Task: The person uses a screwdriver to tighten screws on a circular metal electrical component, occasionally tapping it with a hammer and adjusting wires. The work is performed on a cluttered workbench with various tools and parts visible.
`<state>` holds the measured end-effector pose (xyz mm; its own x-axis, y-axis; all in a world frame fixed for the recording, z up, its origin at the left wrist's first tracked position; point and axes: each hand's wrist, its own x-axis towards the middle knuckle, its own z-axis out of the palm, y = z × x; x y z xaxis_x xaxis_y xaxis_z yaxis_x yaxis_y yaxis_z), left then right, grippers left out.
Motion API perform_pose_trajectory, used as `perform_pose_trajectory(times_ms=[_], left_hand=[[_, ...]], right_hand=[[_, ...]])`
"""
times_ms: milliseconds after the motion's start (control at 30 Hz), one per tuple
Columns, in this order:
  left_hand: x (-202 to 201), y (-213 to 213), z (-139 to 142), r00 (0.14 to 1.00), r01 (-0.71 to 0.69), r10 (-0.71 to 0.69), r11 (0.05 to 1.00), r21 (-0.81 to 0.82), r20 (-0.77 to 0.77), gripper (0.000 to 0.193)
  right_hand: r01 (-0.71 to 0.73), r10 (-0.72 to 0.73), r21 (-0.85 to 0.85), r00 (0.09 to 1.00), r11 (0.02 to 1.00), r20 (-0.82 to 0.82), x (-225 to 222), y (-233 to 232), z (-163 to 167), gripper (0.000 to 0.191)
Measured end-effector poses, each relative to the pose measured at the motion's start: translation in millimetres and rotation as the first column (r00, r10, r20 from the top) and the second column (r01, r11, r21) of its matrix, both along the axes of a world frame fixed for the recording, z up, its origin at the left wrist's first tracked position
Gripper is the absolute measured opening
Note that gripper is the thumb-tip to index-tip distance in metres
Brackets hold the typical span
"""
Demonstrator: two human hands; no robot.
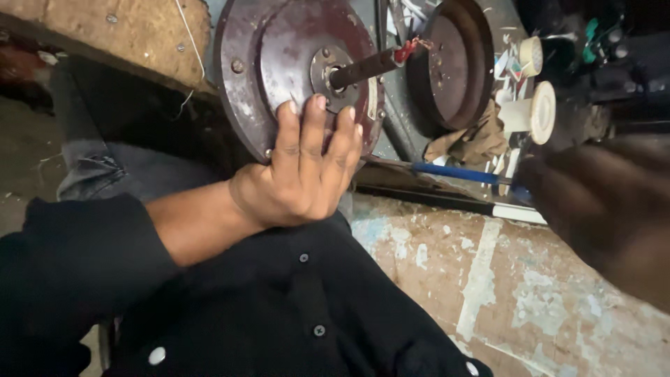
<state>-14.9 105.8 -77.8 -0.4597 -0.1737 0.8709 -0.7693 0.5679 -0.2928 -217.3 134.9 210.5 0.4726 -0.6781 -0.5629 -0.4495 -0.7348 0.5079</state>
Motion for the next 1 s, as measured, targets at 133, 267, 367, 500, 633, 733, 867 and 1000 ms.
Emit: perform_pose_trajectory(times_ms=[133, 267, 367, 500, 633, 733, 867, 1000], left_hand=[[-1, 2, 0, 1.000, 0.002, -0.002, 0.999, 0.038, -0.012, 0.025], [0, 2, 0, 1.000, -0.005, 0.005, 0.999, 0.036, -0.001, 0.025], [0, 1, -1, 1.000, -0.020, 0.019, 1.000, 0.016, 0.012, 0.024], [-2, 1, -1, 0.999, -0.042, 0.041, 0.999, 0.007, 0.032, 0.022], [-2, 2, -1, 0.999, -0.031, 0.031, 0.999, 0.017, 0.017, 0.024], [-1, 1, -2, 0.999, -0.040, 0.040, 0.999, 0.007, 0.024, 0.024], [-2, 2, -2, 0.998, -0.047, 0.047, 0.999, 0.006, 0.030, 0.024], [-2, 3, -3, 0.999, -0.041, 0.041, 0.999, 0.019, 0.007, 0.025]], right_hand=[[-0.362, 0.369, 0.097, 0.927, 0.927, -0.073, -9, 11, 4, 0.043], [-0.265, 0.268, 0.113, 0.963, 0.958, -0.015, -11, 16, 4, 0.032], [0.080, -0.093, 0.066, 0.972, 0.995, 0.214, -10, 18, 2, 0.014], [0.462, -0.463, 0.111, 0.780, 0.880, 0.421, -9, 23, 1, 0.012], [0.462, -0.463, 0.079, 0.832, 0.883, 0.304, -8, 23, 0, 0.012], [0.171, -0.173, 0.027, 0.971, 0.985, 0.162, -12, 23, 0, 0.022], [0.089, -0.058, 0.139, 0.975, 0.986, -0.214, -29, 25, -2, 0.036], [-0.595, 0.671, 0.313, 0.682, 0.740, -0.291, -16, 23, 14, 0.042]])
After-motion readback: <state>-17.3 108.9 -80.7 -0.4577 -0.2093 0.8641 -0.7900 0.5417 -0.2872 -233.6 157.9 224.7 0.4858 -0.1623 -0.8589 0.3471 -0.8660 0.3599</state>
